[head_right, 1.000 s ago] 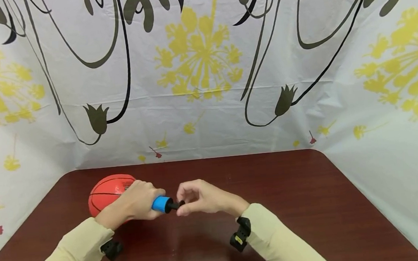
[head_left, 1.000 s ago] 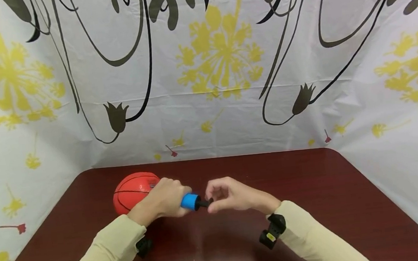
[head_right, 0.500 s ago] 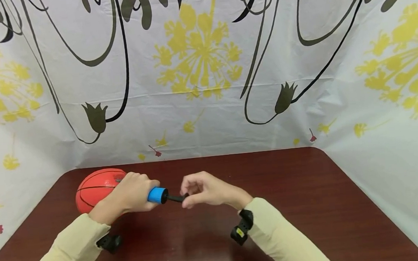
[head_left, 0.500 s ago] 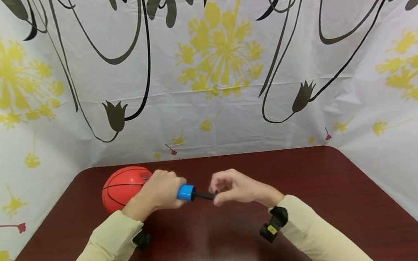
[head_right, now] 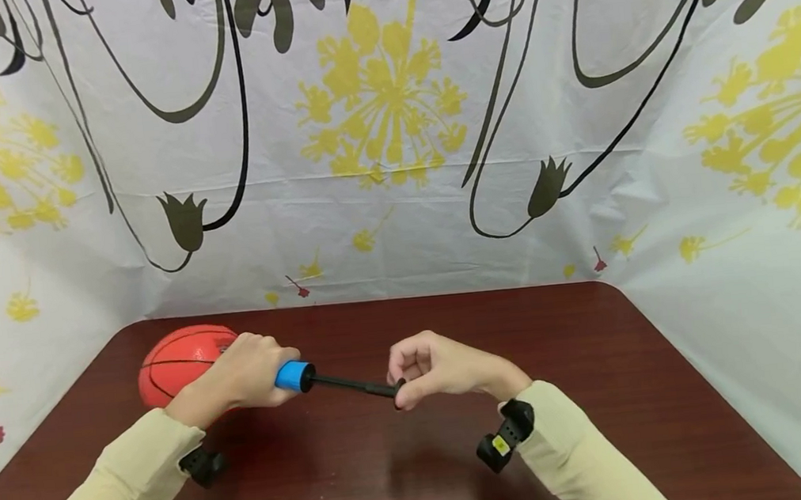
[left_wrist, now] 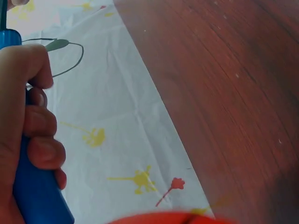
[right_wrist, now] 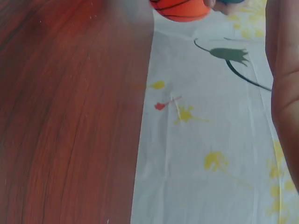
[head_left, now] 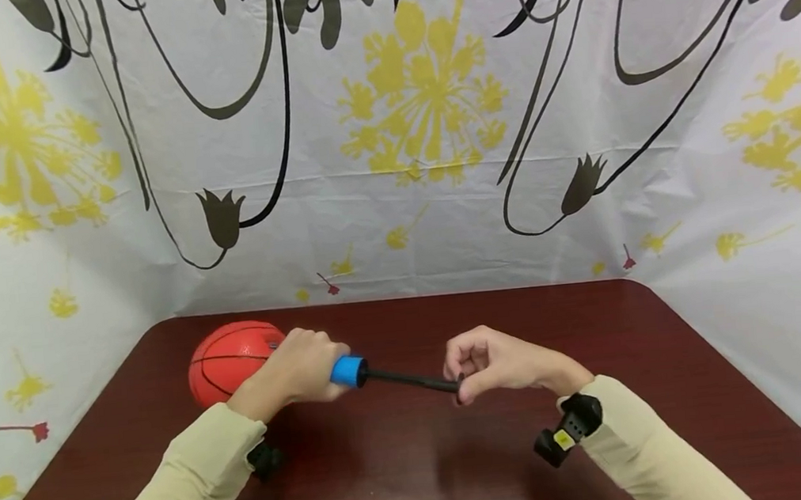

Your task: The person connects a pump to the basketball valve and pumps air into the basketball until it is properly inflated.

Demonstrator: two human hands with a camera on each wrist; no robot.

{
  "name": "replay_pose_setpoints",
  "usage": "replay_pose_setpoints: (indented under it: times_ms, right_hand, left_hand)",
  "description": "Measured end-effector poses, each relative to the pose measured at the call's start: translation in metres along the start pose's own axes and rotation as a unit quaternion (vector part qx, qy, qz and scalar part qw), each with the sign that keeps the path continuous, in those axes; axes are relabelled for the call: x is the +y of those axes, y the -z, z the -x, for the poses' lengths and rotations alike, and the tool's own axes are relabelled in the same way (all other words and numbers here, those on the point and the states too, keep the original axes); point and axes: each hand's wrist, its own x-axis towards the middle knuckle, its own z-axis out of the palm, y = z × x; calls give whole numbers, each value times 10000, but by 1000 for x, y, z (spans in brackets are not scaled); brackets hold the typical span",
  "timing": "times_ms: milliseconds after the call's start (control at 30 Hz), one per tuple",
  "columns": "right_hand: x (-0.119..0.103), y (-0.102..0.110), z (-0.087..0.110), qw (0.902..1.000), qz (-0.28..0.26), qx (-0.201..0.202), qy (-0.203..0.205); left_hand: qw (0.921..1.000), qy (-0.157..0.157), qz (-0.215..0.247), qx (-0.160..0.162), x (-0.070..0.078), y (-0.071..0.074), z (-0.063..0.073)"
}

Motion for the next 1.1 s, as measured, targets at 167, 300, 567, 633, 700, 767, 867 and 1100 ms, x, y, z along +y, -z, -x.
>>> replay_pose_setpoints:
  times_ms: [167,300,567,633,700,767,867,1100]
  right_hand:
    - [3,-7,-28,9960,787,334,254]
    - [-4,-12,-43,9929,1007,610,140]
    - [-12,-4,-4,9963,769,157,-356]
    - [-12,0,9,9981,496,132,-339]
    - [-10,1,13,9987,456,177,-171]
    - [-5,0,8,9966,770,278,44]
    - [6,-9,-12,9891,1374,451,264]
    - [12,-26,-39,9874,1294,909,-6]
  left_hand:
    - [9994,-48,-104,339,4,4,-7]
    - [9988,-97,105,478,11,9,-13]
    - [9995,-210,-242,-77,9,9,-11]
    - [9993,-103,-324,-136,5,7,-8]
    - [9995,-39,-274,-172,3,4,-6]
    - [9997,-94,-202,-142,5,2,-7]
    - [9997,-224,-108,-81,9,-3,-8]
    - [9993,-210,128,289,10,-4,-3]
